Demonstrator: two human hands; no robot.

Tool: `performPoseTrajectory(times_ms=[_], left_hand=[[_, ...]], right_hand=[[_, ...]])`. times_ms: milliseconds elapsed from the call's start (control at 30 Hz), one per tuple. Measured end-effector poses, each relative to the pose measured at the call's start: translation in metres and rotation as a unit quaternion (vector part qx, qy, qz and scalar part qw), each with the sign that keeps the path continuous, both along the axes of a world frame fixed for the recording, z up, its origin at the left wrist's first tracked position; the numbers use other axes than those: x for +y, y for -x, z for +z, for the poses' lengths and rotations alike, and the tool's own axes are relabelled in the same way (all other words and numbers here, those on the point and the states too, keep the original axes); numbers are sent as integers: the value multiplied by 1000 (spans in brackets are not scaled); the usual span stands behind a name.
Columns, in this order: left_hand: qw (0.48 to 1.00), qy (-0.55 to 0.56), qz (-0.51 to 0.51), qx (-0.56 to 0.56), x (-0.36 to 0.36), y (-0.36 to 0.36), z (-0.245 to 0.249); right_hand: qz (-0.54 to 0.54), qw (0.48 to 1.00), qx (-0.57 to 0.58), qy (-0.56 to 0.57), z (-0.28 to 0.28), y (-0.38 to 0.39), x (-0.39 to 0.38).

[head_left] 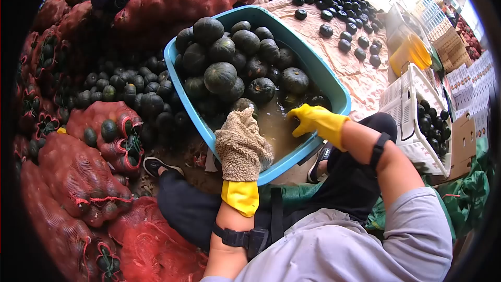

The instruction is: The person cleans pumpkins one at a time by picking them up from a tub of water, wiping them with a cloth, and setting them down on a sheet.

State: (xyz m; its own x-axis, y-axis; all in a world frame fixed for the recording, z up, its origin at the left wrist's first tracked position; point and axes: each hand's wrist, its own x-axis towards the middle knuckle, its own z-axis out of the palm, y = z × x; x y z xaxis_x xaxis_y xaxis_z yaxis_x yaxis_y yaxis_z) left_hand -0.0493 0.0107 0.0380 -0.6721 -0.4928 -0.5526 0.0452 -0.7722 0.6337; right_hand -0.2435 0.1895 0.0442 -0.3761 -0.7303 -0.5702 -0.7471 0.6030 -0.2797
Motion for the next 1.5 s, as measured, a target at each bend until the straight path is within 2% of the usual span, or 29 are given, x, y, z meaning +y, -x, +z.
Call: performPoseTrajectory(times_ms=[33,67,100,167,200,300,367,400,433,500,567,733,800,833,867,900,967,1000,1033,1067,1100,1133,1167,1200,1233,1300,1333,1433,1500], left_hand=[[1000,-2,4,-7,0,0,1],[999,-39,26,-3,2,0,6],[996,-75,47,3,3,2,8],[999,37,-5,-37,0,9,-10],[999,32,-11,-38,-1,11,-16],[996,-17,3,87,-7,6,-63],[992,61,-7,112,-2,0,-70],[988,93,-19,124,-1,-4,-75],[983,114,-49,134,-2,-11,-81],[974,146,-92,147,-3,-19,-86],[967,185,-106,141,-1,-22,-77],[934,327,-109,91,3,-20,-41],[909,397,-102,72,6,-20,-30],[882,457,-95,56,7,-23,-22],[846,525,-86,37,10,-25,-15],[799,597,-74,14,14,-28,-7],[692,719,-54,-40,18,-30,13],[640,763,-55,-78,22,-32,29],[588,796,-68,-131,27,-31,54],[531,824,-79,-181,31,-30,78],[514,833,-85,-186,36,-30,71],[496,842,-90,-191,40,-30,64],[519,830,-98,-176,47,-32,67],[544,817,-104,-162,53,-34,69],[580,794,-96,-156,57,-36,68],[619,767,-90,-142,55,-40,66],[627,762,-90,-134,52,-40,65],[621,772,-86,-104,46,-39,62],[603,789,-83,-83,39,-35,61]], right_hand=[[-49,998,-33,15,28,-4,2],[-165,961,-179,135,8,14,16],[-273,875,-314,248,-11,32,31],[-292,825,-358,326,29,29,41],[-230,869,-319,298,27,40,44],[-187,944,-161,217,16,30,41],[-162,965,-178,101,9,16,25],[-86,979,-143,117,-5,5,17],[-21,995,-67,74,10,-18,-3],[-79,995,-66,3,20,-54,-28],[-49,999,4,-14,-23,-58,-44],[3,993,82,79,-41,-57,-60],[-163,981,-82,61,-19,-47,-59],[-245,953,-169,51,-10,-47,-56],[-322,888,-304,127,-10,-48,-49],[-392,791,-432,187,-10,-50,-42],[-287,794,-465,267,48,-73,-29],[-198,873,-323,308,50,-89,-24],[-103,920,-169,339,47,-109,-20],[-154,893,-164,390,40,-126,-25],[-156,839,-121,508,22,-123,-34],[-228,828,-152,489,32,-119,-40],[-297,813,-183,467,43,-108,-47],[-333,739,-336,479,20,-87,-58],[-323,796,-319,401,35,-83,-53],[-216,857,-121,452,34,-109,-41],[-192,850,-124,474,29,-115,-39],[-319,815,-263,405,25,-117,-37],[-250,834,-170,462,22,-132,-28]])
